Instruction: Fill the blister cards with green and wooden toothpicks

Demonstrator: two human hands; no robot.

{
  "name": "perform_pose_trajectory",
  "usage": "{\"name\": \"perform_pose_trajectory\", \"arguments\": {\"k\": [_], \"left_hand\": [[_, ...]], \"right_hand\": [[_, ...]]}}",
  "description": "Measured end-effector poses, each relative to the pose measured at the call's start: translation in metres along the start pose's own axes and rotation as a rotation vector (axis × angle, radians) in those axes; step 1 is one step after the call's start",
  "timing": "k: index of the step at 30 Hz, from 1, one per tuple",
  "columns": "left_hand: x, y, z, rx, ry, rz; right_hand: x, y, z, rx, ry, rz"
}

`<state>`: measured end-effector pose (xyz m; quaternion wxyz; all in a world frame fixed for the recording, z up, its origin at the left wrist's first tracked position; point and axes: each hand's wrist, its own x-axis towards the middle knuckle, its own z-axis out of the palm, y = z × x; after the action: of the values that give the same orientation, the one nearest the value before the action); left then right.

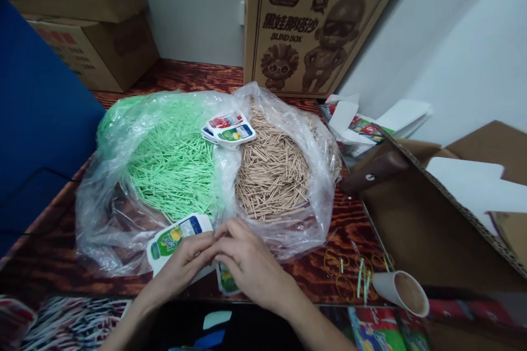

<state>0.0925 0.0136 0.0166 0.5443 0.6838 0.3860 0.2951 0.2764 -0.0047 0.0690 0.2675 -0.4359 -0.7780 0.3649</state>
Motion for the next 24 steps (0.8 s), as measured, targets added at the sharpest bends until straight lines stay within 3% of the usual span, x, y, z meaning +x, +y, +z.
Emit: {"name": "perform_pose_trajectory", "arguments": {"k": [5, 8, 11, 14, 17, 20, 24], "left_hand": [[0.005, -0.009, 0.011, 0.030, 0.209, -0.051], [0.003, -0.014, 0.019, 0.080, 0.247, -0.085], [0.004, -0.014, 0.027, 0.415, 0.222, -0.038], [0.009, -0.014, 0.036, 0.830, 0.166, -0.024], [0.014, -0.015, 0.041, 0.998, 0.122, -0.030], [0.014, -0.017, 0.042, 0.982, 0.118, -0.042], [0.007, -0.019, 0.038, 0.671, 0.205, -0.010]], "right_hand": [[-0.004, 0.027, 0.002, 0.041, 0.120, 0.145], [-0.012, 0.045, 0.002, 0.062, 0.183, 0.218], [-0.023, 0.056, 0.001, -0.014, 0.255, 0.287], [-0.031, 0.069, 0.005, -0.235, 0.206, 0.330], [-0.035, 0.083, 0.017, -0.459, 0.182, 0.354], [-0.036, 0.087, 0.024, -0.529, 0.162, 0.372], [-0.041, 0.067, 0.011, -0.278, 0.223, 0.309]]}}
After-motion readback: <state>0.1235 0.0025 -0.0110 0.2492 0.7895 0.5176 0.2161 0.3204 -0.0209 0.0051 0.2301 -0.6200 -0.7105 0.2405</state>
